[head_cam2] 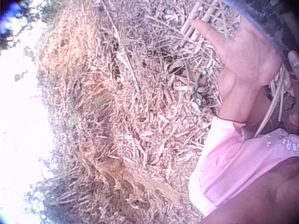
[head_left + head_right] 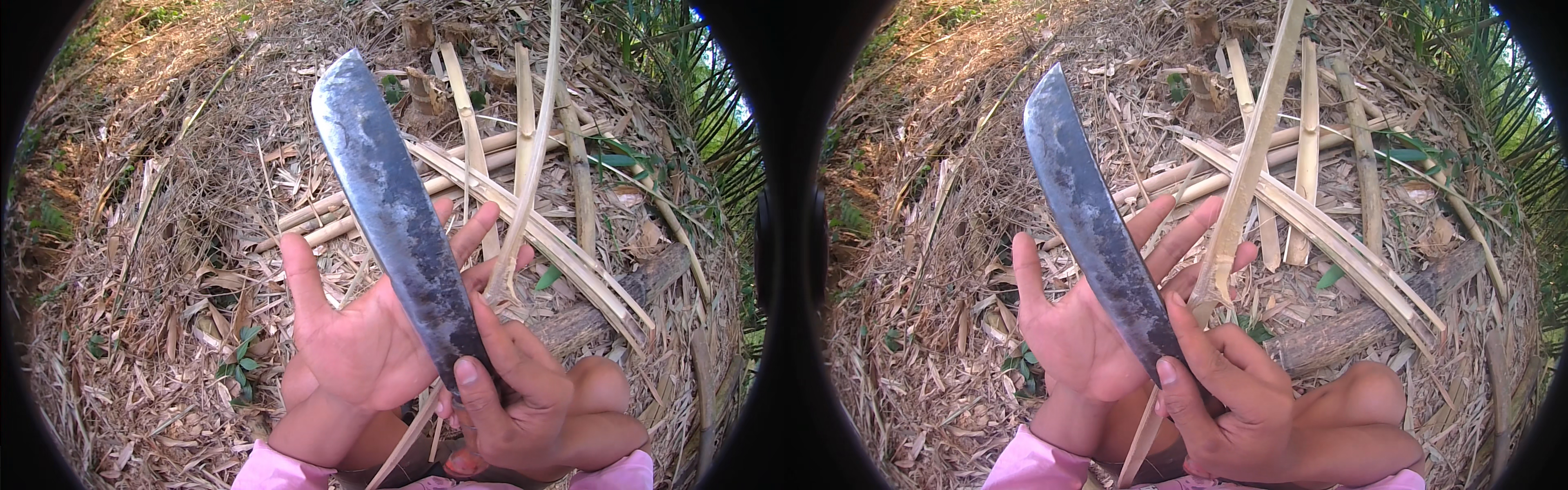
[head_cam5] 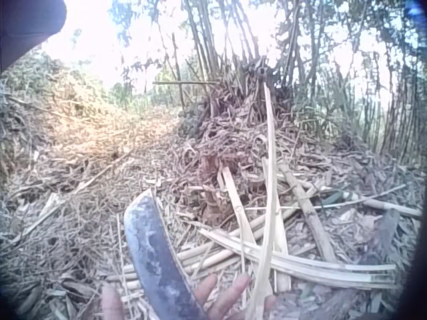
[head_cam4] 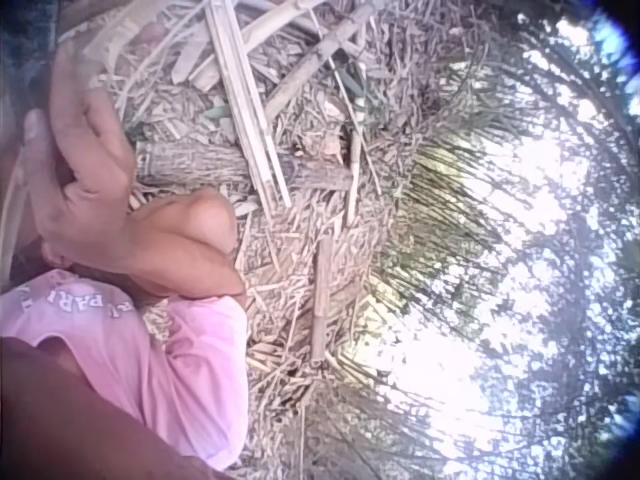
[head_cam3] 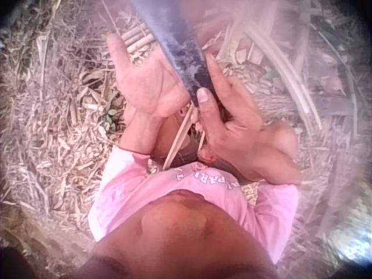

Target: The person scrapes and trims the edges of a thin bamboo strip using a machete, turning the strip over and handling it by hand while sitting on a ground covered in dry leaves.

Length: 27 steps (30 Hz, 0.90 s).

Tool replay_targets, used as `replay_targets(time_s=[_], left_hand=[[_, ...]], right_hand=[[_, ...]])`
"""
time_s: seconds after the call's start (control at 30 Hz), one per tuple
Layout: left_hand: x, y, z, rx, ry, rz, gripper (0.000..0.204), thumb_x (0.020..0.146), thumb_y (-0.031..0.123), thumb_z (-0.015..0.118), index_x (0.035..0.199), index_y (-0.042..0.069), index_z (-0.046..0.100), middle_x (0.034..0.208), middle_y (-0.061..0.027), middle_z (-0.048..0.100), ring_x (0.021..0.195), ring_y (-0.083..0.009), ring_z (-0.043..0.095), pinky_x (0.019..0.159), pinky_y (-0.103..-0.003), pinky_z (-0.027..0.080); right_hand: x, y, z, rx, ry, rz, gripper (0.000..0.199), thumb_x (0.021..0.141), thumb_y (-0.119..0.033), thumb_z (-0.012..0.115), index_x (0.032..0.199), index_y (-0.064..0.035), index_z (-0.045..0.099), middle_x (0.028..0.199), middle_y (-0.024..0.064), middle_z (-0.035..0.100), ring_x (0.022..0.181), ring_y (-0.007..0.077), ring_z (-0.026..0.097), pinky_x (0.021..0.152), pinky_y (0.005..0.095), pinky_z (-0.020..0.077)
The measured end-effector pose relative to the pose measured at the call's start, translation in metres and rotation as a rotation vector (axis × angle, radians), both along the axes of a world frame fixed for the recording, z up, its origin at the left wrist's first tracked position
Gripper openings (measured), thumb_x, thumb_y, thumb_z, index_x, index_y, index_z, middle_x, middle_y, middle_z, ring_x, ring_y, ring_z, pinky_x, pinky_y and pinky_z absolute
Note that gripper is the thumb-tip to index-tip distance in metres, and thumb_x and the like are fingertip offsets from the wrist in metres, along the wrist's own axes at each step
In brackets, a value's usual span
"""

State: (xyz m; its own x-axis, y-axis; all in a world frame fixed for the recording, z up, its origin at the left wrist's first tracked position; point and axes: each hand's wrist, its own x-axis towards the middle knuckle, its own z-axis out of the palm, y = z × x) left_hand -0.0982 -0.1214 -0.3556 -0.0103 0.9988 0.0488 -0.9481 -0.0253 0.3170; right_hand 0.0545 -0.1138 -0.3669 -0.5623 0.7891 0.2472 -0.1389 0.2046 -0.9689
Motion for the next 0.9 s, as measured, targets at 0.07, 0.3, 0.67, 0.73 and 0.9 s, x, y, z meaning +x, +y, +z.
replay_targets(time_s=[0.07, 0.3, 0.67, 0.73, 0.9], left_hand=[[0.002, 0.0, 0.002, -0.009, -0.024, 0.004, 0.112, 0.085, 0.087, 0.019, 0.157, 0.001, 0.01, 0.161, -0.0309, 0.005, 0.146, -0.0572, 0.008, 0.118, -0.068, 0.014], [-0.002, 0.005, -0.002, 0.039, -0.034, -0.053, 0.113, 0.086, 0.086, 0.018, 0.157, 0.0, 0.004, 0.161, -0.0304, 0.007, 0.146, -0.0568, 0.009, 0.116, -0.07, 0.017], [-0.008, 0.008, -0.008, -0.28, 0.369, 0.0, 0.043, 0.106, 0.02, 0.047, 0.141, -0.004, 0.042, 0.127, -0.0169, 0.06, 0.093, -0.0183, 0.067, 0.076, -0.03, 0.058], [-0.009, 0.01, -0.015, -0.322, 0.488, -0.017, 0.038, 0.105, 0.017, 0.048, 0.137, -0.003, 0.045, 0.124, -0.0168, 0.062, 0.089, -0.0186, 0.067, 0.071, -0.029, 0.058], [0.005, 0.019, -0.017, -0.473, 0.508, 0.033, 0.035, 0.104, 0.024, 0.046, 0.128, 0.001, 0.053, 0.08, -0.0032, 0.062, 0.052, -0.009, 0.053, 0.046, -0.021, 0.045]], right_hand=[[0.003, 0.002, -0.001, 0.015, -0.025, 0.019, 0.046, 0.097, 0.007, 0.053, 0.143, 0.0063, 0.047, 0.093, 0.0135, 0.059, 0.066, 0.0143, 0.064, 0.05, 0.024, 0.0504], [0.007, 0.006, -0.001, -0.143, 0.014, 0.074, 0.052, 0.1, 0.002, 0.049, 0.149, 0.0064, 0.034, 0.102, 0.0163, 0.063, 0.066, 0.0138, 0.065, 0.053, 0.0226, 0.0512], [0.004, 0.03, 0.014, -0.194, 0.149, -0.077, 0.063, 0.102, -0.011, 0.049, 0.153, 0.0056, 0.016, 0.135, 0.0239, 0.051, 0.06, 0.0138, 0.063, 0.048, 0.0245, 0.0513], [0.002, 0.038, 0.013, -0.249, 0.181, -0.115, 0.06, 0.101, -0.006, 0.051, 0.152, 0.0041, 0.023, 0.126, 0.0194, 0.055, 0.062, 0.0112, 0.061, 0.049, 0.0234, 0.0508], [0.01, 0.058, 0.018, -0.402, 0.215, -0.232, 0.061, 0.097, -0.007, 0.063, 0.15, -0.0006, 0.034, 0.108, 0.0062, 0.061, 0.063, 0.0052, 0.059, 0.052, 0.0194, 0.0494]])
